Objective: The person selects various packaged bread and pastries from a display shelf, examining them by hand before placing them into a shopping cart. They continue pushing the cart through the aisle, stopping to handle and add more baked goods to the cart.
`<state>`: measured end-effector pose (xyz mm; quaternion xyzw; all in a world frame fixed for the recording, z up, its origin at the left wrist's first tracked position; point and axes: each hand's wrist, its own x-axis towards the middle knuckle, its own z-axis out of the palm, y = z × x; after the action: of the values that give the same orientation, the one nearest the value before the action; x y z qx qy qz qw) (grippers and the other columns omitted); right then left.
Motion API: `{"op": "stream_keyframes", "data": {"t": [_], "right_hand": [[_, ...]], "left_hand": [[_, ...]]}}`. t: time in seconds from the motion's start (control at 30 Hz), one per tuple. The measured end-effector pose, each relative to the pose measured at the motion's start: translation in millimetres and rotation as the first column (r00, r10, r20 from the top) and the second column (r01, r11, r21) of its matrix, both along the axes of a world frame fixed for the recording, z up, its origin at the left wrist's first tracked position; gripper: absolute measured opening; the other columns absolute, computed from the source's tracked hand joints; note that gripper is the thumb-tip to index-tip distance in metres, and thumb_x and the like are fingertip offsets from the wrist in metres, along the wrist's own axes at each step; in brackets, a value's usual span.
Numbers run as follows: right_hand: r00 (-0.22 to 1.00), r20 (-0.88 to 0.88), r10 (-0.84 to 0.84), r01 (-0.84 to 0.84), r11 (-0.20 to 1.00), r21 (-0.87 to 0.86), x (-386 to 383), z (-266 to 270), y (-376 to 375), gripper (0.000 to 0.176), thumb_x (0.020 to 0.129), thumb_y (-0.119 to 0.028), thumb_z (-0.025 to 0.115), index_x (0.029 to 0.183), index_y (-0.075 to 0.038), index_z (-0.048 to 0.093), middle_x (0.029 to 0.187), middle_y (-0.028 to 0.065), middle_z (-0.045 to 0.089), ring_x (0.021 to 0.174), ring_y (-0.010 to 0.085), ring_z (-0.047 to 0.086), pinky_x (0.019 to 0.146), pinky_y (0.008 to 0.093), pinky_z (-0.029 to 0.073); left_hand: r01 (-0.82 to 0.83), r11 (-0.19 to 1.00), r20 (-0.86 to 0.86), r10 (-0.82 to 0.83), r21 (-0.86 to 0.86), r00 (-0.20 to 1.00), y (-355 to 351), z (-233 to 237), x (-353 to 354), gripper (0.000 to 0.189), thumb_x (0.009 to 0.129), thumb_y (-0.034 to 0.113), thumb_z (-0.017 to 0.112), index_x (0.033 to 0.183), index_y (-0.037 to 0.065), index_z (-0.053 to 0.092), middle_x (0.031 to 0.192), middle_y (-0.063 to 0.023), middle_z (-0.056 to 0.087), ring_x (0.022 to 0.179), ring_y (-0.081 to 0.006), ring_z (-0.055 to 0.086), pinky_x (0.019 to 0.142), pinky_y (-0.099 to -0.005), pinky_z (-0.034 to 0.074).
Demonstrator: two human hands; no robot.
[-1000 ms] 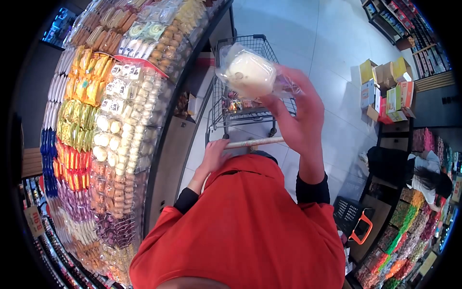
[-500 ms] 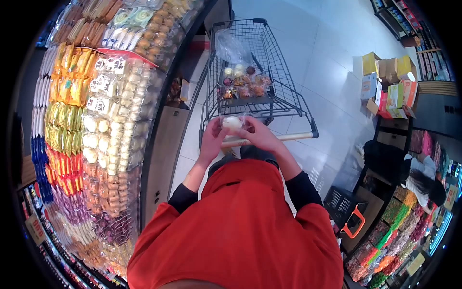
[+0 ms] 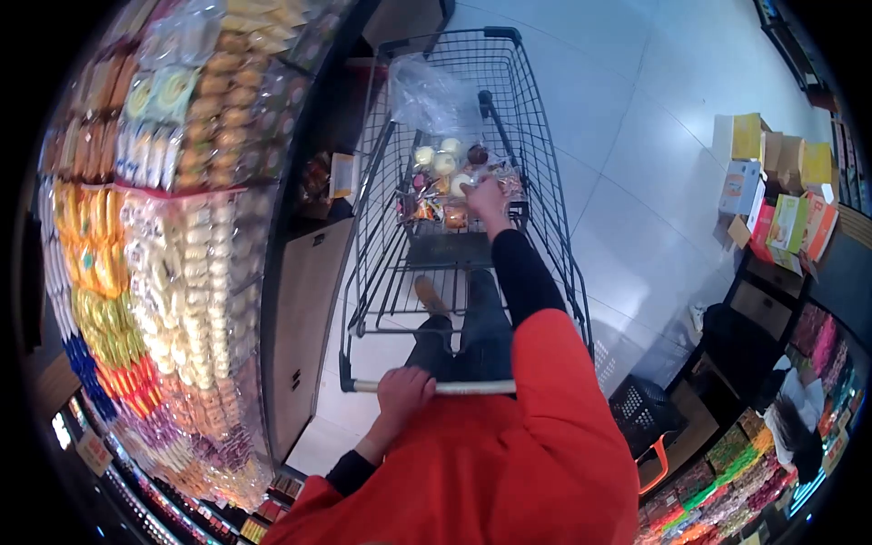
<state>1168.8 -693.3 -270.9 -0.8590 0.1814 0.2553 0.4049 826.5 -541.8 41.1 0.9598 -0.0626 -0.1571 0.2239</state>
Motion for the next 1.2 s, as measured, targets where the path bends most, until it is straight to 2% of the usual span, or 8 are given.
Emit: {"op": "stream_keyframes", "data": {"t": [0.2, 0.23, 0.3, 0.37, 0.47, 0.53, 0.77, 1.2], "right_hand": [[0.962, -0.035, 0.27, -0.268, 0.919, -0.289, 1.7, -44.1, 42.7, 0.07, 0.08, -0.039, 0.082, 0.131, 0.001, 0.053, 0.116, 0.0229, 0.065, 0.111, 0.0395, 0.063, 0.094, 0.0506, 0.051], [0.952, -0.2, -0.232, 0.295, 0.869, 0.398, -7.8, -31.5, 40.3, 0.078, 0.08, -0.037, 0.081, 0.136, 0.003, 0.046, 0.126, 0.0265, 0.06, 0.116, 0.0405, 0.061, 0.097, 0.0497, 0.049], [0.935, 0.23, 0.27, -0.244, 0.961, -0.133, -19.5, -29.4, 32.6, 0.095, 0.07, -0.027, 0.087, 0.141, 0.01, 0.035, 0.129, 0.0324, 0.056, 0.117, 0.0432, 0.059, 0.1, 0.0463, 0.049], [0.944, 0.204, 0.259, -0.256, 0.966, -0.044, -23.7, -5.0, 20.5, 0.105, 0.064, -0.029, 0.089, 0.142, 0.012, 0.032, 0.112, 0.0317, 0.064, 0.105, 0.0455, 0.063, 0.091, 0.0486, 0.052], [0.662, 0.198, 0.723, -0.69, 0.69, -0.218, -31.3, 71.2, -11.4, 0.041, 0.077, -0.029, 0.075, 0.095, 0.007, 0.069, 0.089, 0.0259, 0.069, 0.087, 0.041, 0.068, 0.08, 0.0492, 0.054], [0.773, 0.29, 0.564, -0.618, 0.772, 0.145, -59.1, 141.4, -51.2, 0.037, 0.082, -0.028, 0.071, 0.104, 0.001, 0.069, 0.095, 0.0217, 0.069, 0.093, 0.0391, 0.068, 0.082, 0.0481, 0.053], [0.764, 0.383, 0.52, -0.392, 0.845, -0.364, -226.9, 324.1, -168.4, 0.032, 0.09, -0.028, 0.069, 0.114, -0.008, 0.064, 0.11, 0.0131, 0.065, 0.106, 0.035, 0.062, 0.091, 0.0474, 0.049], [0.866, 0.5, 0.015, 0.048, 0.993, -0.112, -417.4, 314.7, -212.8, 0.052, 0.093, -0.029, 0.068, 0.134, -0.001, 0.053, 0.139, 0.021, 0.052, 0.125, 0.0398, 0.053, 0.105, 0.0454, 0.045]], "left_hand": [[-0.005, 0.999, 0.011, 0.005, -0.038, 1.0, -4.1, 1.8, 3.5, 0.023, 0.083, 0.024, 0.066, 0.067, 0.014, 0.052, 0.068, -0.0026, 0.053, 0.064, -0.0221, 0.057, 0.064, -0.0383, 0.046], [-0.018, 1.0, 0.019, 0.018, -0.006, 1.0, -4.5, 1.8, 3.1, 0.022, 0.083, 0.022, 0.065, 0.067, 0.014, 0.052, 0.066, -0.0031, 0.052, 0.063, -0.0226, 0.056, 0.064, -0.0384, 0.046], [0.011, 1.0, 0.049, -0.01, -0.015, 0.999, -4.0, 0.3, 3.8, 0.021, 0.083, 0.019, 0.063, 0.067, 0.013, 0.051, 0.065, -0.0037, 0.051, 0.062, -0.0232, 0.056, 0.064, -0.0386, 0.046], [-0.016, 1.0, 0.04, 0.016, 0.0, 0.999, -5.1, 1.7, 2.7, 0.022, 0.085, 0.017, 0.061, 0.066, 0.012, 0.052, 0.065, -0.0049, 0.052, 0.062, -0.0256, 0.055, 0.064, -0.0408, 0.045], [-0.006, 1.0, 0.088, 0.004, 0.024, 0.996, -5.3, 0.3, -0.3, 0.025, 0.09, 0.017, 0.059, 0.067, 0.011, 0.052, 0.066, -0.0073, 0.053, 0.063, -0.0288, 0.055, 0.064, -0.0442, 0.044], [0.049, 0.998, 0.099, -0.052, 0.033, 0.994, -6.7, 4.3, 0.3, 0.027, 0.094, 0.02, 0.057, 0.068, 0.01, 0.054, 0.067, -0.0097, 0.055, 0.064, -0.0313, 0.056, 0.064, -0.0462, 0.042], [0.068, 0.993, 0.291, -0.095, 0.1, 0.952, 1.9, -12.6, -6.5, 0.036, 0.1, 0.026, 0.051, 0.07, 0.008, 0.059, 0.064, -0.0126, 0.059, 0.061, -0.0343, 0.059, 0.062, -0.0484, 0.043], [-0.009, 0.987, 0.208, -0.025, 0.162, 0.978, -12.4, -4.1, -6.2, 0.056, 0.106, 0.037, 0.039, 0.074, 0.006, 0.073, 0.067, -0.0201, 0.067, 0.063, -0.0411, 0.066, 0.062, -0.0511, 0.05]]}}
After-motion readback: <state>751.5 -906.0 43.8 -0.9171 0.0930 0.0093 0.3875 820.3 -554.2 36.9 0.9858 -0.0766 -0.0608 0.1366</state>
